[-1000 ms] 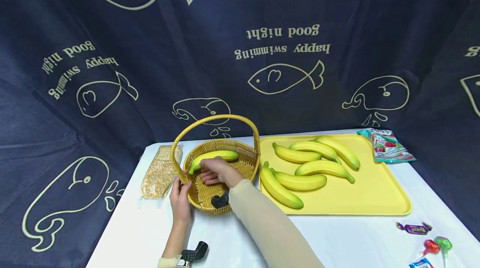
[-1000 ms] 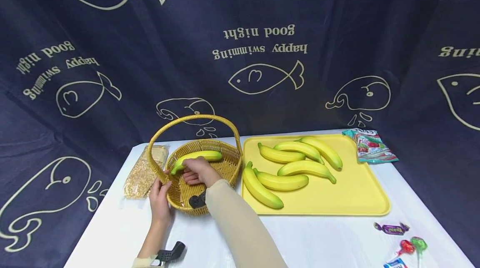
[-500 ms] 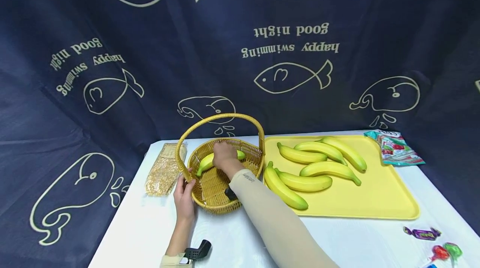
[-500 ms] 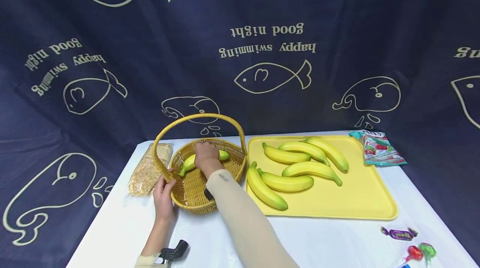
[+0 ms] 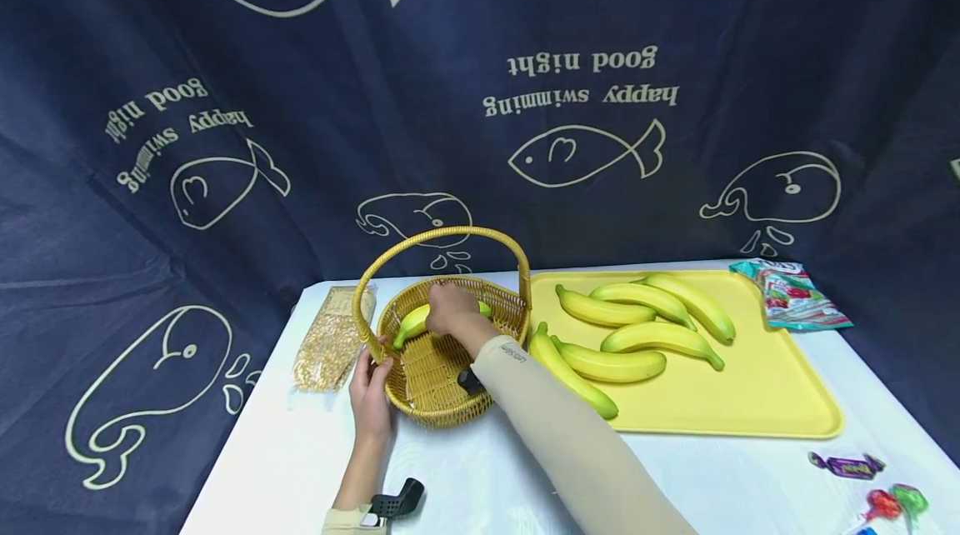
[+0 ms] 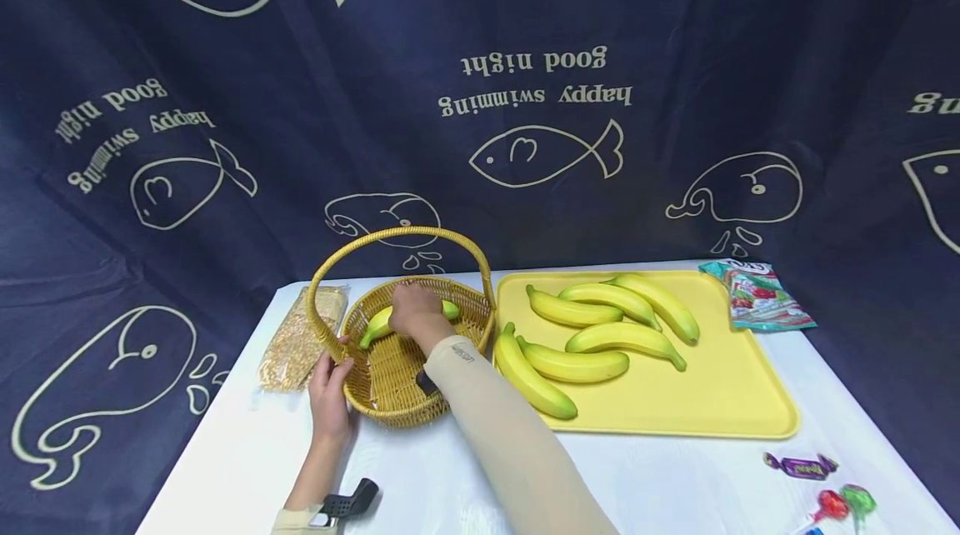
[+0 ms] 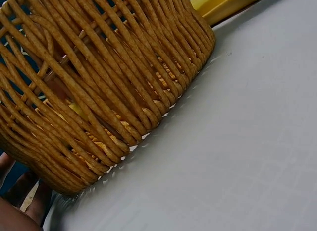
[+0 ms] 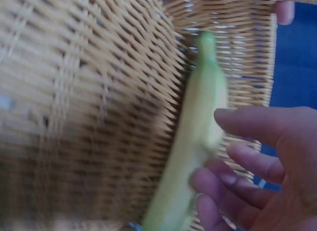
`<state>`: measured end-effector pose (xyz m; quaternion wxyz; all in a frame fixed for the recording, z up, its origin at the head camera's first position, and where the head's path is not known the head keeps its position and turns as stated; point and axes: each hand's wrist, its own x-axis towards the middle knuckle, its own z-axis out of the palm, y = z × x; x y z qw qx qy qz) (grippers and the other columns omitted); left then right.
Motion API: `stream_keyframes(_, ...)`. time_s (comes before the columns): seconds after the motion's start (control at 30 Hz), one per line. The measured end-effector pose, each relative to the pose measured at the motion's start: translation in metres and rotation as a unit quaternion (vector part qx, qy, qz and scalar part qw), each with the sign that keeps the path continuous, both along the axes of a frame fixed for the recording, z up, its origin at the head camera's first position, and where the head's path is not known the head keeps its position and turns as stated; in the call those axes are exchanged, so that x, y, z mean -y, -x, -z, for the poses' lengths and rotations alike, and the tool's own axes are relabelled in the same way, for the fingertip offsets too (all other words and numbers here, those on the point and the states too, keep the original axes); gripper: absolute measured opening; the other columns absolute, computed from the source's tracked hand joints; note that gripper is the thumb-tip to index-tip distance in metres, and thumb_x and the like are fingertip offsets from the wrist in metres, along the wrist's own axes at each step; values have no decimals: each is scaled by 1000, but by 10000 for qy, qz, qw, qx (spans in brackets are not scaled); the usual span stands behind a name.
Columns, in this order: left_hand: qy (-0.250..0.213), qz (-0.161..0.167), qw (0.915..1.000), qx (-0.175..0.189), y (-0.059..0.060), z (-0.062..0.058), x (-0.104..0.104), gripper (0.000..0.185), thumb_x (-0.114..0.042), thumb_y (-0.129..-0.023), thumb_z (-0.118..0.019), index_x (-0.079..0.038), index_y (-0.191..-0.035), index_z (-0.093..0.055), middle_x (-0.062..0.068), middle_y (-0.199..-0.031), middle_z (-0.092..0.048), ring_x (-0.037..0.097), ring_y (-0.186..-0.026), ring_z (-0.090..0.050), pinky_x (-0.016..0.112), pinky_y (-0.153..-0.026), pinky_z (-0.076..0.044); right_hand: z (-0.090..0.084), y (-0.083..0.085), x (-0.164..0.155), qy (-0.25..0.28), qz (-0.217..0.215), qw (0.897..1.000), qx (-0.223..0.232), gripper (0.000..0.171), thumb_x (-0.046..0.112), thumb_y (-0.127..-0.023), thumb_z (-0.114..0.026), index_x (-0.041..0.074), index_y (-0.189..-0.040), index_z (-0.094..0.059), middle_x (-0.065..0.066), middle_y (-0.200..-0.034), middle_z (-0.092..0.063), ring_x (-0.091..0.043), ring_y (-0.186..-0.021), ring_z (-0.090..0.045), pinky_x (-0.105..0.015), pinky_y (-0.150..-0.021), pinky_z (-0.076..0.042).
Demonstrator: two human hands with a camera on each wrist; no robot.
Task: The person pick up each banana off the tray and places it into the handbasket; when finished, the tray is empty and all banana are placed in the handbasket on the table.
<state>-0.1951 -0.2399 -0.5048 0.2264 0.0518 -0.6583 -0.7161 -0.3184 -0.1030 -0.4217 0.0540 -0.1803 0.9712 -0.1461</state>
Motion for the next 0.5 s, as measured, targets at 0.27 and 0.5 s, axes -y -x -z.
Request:
stream_keyframes(0.27, -93, -38, 9999, -57, 0, 2, 1, 35, -3, -95, -53, -3, -130, -57, 18, -131, -52, 27, -112, -49, 24, -87, -41, -27, -20, -49, 715, -879, 9936, -2, 18, 28, -87, -68, 15, -100, -67, 9, -82, -56, -10, -67, -49, -29, -62, -42)
stream_keyframes(0.5, -6, -136, 9998, -165, 4, 11, 0, 34, -5, -95, -53, -5, -129, -57, 15, -129, -53, 24, -109, -51, 25, -87, -41, -38, -28, -122, 1284, -1988, 9716, -9, 14, 26, -90, -67, 17, -99, -71, 13, -83, -63, -6, -74, -58, -28, -68, -47)
